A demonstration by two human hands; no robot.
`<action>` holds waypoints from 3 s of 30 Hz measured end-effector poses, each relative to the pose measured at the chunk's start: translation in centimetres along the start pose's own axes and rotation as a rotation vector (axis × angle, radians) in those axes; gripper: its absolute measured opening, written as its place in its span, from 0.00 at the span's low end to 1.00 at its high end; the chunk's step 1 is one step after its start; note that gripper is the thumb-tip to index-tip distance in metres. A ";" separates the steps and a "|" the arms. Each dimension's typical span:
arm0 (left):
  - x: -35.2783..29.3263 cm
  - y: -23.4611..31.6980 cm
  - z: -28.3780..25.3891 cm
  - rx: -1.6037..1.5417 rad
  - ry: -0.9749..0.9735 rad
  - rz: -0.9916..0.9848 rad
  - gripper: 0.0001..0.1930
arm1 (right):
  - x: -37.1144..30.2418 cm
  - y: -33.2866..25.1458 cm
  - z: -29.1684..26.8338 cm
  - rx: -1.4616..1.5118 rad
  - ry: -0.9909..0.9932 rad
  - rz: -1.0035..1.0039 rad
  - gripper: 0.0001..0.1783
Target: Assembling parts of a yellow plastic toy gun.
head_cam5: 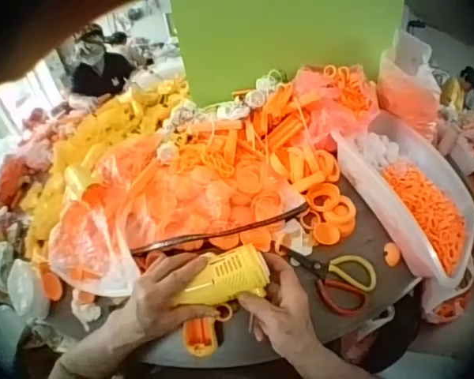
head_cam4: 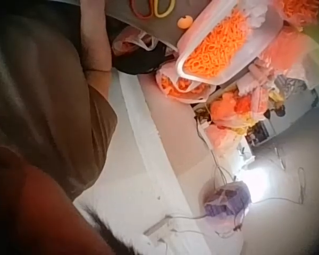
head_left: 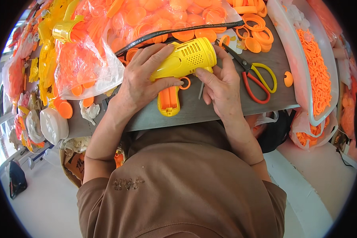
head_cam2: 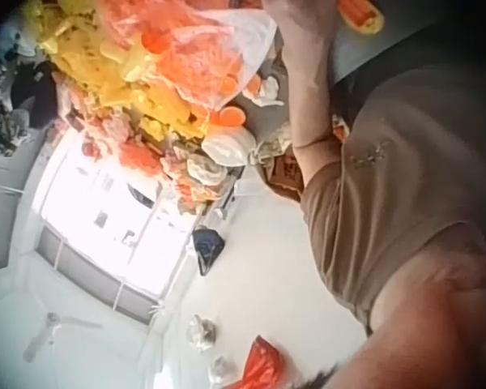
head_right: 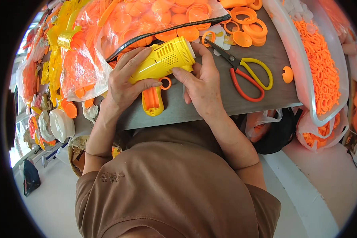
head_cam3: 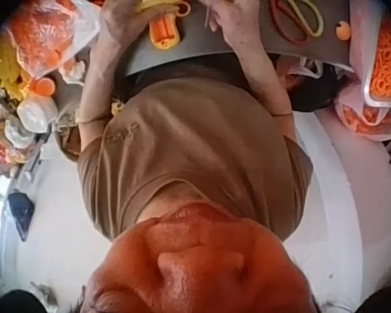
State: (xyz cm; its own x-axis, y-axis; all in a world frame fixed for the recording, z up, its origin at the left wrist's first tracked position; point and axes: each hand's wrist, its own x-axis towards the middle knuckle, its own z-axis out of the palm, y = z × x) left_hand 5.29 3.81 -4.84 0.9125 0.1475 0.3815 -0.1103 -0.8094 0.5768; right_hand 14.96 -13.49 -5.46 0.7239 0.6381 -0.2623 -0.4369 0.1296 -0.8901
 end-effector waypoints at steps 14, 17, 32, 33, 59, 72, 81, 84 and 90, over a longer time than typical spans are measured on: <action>1.4 2.4 -5.0 -0.795 -0.498 -0.353 0.37 | -4.0 -5.1 1.7 -0.091 -0.277 -0.205 0.45; 0.2 3.5 -4.5 -0.777 -0.407 -0.472 0.33 | -3.6 -5.1 0.6 -0.129 -0.355 -0.118 0.48; -0.8 5.0 -4.9 -0.150 -0.128 0.032 0.28 | -1.2 -6.9 1.6 -0.824 -0.494 -0.679 0.40; -1.0 4.8 -4.4 -0.167 -0.094 0.064 0.28 | -1.4 -6.9 1.1 -0.833 -0.472 -0.709 0.39; 1.7 3.8 -4.5 -0.368 0.279 0.108 0.38 | -0.5 -8.2 3.3 -1.054 -0.200 -0.593 0.32; 0.0 1.5 -4.8 -1.210 0.197 -0.463 0.31 | -0.9 -4.4 -1.9 -0.770 -0.483 -0.356 0.45; -1.3 2.1 -3.1 -1.345 0.298 -0.557 0.38 | -1.5 -1.0 0.5 -0.671 -0.351 -0.935 0.23; -2.3 3.6 -2.7 -1.304 0.313 -0.567 0.41 | -1.5 -1.4 -0.7 -0.529 -0.430 -0.640 0.22; -2.1 2.7 -3.2 -1.362 0.353 -0.571 0.37 | -3.4 -0.5 0.1 -0.546 -0.419 -0.546 0.28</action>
State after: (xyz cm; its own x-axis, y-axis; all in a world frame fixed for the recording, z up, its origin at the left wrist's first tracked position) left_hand 1.86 3.15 -1.80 0.8409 0.5348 -0.0830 -0.2346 0.4984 0.8346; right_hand 12.66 -15.61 -4.08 0.4546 0.8329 0.3156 0.3074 0.1859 -0.9333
